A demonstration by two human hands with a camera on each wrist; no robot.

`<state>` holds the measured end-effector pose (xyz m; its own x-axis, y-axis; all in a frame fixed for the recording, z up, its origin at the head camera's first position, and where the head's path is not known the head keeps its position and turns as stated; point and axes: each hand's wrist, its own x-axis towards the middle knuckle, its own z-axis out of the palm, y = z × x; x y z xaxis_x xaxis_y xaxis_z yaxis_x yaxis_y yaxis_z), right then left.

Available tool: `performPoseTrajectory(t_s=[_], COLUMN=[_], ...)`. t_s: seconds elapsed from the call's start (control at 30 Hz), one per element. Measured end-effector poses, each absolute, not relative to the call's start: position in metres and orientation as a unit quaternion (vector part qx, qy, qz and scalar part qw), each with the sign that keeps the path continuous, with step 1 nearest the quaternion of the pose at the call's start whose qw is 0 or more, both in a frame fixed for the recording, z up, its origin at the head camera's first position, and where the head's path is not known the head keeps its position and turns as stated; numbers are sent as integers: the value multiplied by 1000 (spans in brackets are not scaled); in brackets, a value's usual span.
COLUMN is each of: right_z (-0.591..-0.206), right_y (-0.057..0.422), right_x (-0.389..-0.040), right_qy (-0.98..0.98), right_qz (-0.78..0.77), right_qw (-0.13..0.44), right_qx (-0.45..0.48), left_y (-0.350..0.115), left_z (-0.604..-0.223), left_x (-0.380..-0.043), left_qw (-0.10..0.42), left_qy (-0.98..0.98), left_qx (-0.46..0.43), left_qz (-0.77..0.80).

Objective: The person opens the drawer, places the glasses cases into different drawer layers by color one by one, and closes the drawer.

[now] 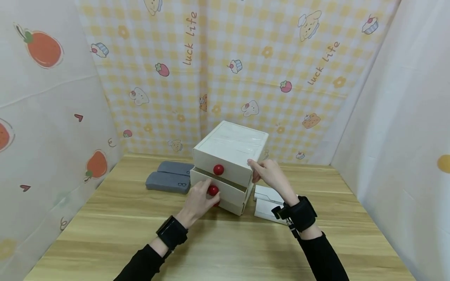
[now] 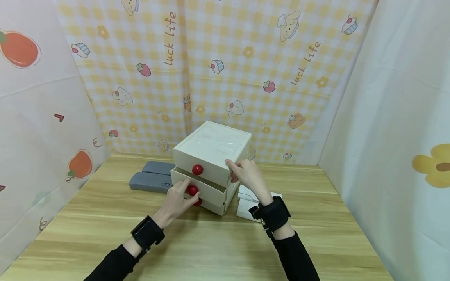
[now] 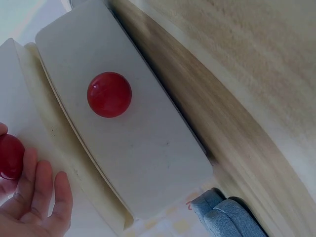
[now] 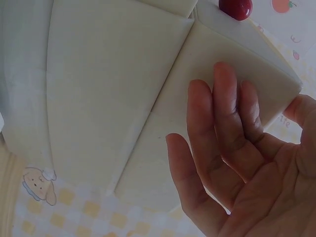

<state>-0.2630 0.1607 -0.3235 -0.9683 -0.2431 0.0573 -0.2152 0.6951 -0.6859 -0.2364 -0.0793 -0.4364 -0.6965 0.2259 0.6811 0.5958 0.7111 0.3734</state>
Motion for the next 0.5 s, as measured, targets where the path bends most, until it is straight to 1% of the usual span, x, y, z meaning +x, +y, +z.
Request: performPoseTrajectory(t_s=[0.2,0.5], right_z=[-326,-324], right_y=[161,161], right_x=[-263,-262], right_qy=[919,918], right_qz=[-374,-375], right_qw=[24,18], right_qx=[-126,-127], left_y=[-85,-96], left_z=[-436,-432], left_x=[-227,-209], left_qw=[305,322], left_qy=[-870,-870], left_qx=[-239,-246], left_qz=[-306,-280])
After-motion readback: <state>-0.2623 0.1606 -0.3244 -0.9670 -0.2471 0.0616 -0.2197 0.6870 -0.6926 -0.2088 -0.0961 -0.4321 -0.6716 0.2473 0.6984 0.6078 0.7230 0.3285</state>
